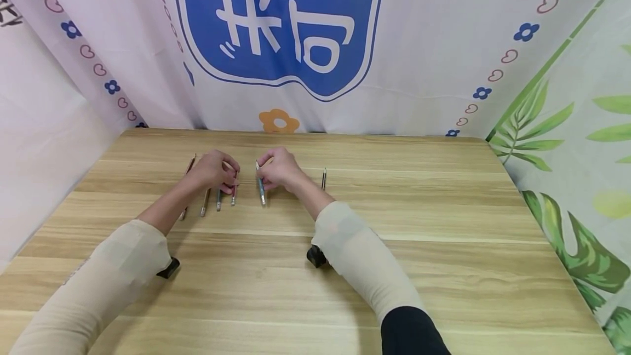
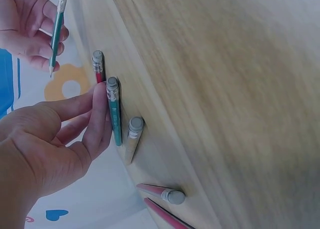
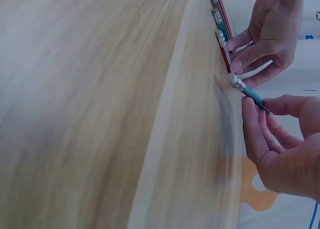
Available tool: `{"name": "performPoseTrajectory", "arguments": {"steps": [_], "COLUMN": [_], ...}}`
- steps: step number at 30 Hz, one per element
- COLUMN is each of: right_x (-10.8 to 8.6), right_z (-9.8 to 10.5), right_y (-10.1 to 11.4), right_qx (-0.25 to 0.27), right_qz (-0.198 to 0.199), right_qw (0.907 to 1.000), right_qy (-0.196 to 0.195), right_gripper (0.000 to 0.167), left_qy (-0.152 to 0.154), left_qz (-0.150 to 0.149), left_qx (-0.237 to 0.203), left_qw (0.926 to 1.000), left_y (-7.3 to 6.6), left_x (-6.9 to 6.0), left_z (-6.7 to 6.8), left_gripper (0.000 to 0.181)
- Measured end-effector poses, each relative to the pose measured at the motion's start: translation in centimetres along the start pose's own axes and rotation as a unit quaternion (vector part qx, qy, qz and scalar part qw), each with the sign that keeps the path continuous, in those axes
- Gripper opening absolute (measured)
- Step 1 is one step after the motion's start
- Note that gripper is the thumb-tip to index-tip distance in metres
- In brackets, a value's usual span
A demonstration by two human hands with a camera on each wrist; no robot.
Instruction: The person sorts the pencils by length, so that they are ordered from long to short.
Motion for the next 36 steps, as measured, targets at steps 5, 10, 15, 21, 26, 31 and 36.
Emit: {"name": "performPoseTrajectory", "arguments": {"steps": [5, 10, 15, 21, 26, 31, 36], "right_x": [0.3, 0.6, 0.8, 1.1, 1.4, 1.5, 1.8], "right_z": [-0.3, -0.6, -0.8, -1.2, -1.5, -1.7, -1.8], "right_y": [0.0, -0.1, -0.1, 0.0, 0.0, 0.0, -0.1], "right_qx": [0.009, 0.028, 0.035, 0.042, 0.048, 0.056, 0.064], "right_qz": [-0.011, -0.018, -0.018, -0.02, -0.023, -0.026, -0.026], "right_qw": [0.9999, 0.9994, 0.9991, 0.9989, 0.9985, 0.998, 0.9974], "right_qy": [-0.008, -0.012, -0.012, -0.01, -0.011, -0.011, -0.017], "right_gripper": [0.031, 0.033, 0.031, 0.032, 0.031, 0.029, 0.027], "left_qy": [0.0, -0.001, -0.003, 0.0, 0.001, 0.003, 0.004], "left_qz": [0.001, 0.001, -0.002, -0.006, -0.012, -0.013, -0.01], "left_qx": [-0.002, 0.0, -0.001, 0.003, 0.007, 0.004, 0.002], "left_qw": [1.0, 1.0, 1.0, 1.0, 0.9999, 0.9999, 0.9999], "left_y": [0.0, 0.2, 0.1, 0.0, 0.0, 0.1, 0.1], "left_x": [-0.1, 0.0, 0.1, 0.2, 0.3, 0.4, 0.4], "left_z": [0.0, 0.0, 0.0, 0.0, 0.1, 0.1, 0.1], "left_gripper": [0.029, 0.03, 0.03, 0.03, 0.029, 0.03, 0.03]}}
Point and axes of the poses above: each hand's wrist, its own x-axis towards the middle knuckle, its own z-axis out of the back of the hand, y = z × x, the point moved 7 cm from there along x, towards the middle knuckle, and after that the axes turned 15 degrees about -x, right-handed, at the moved point
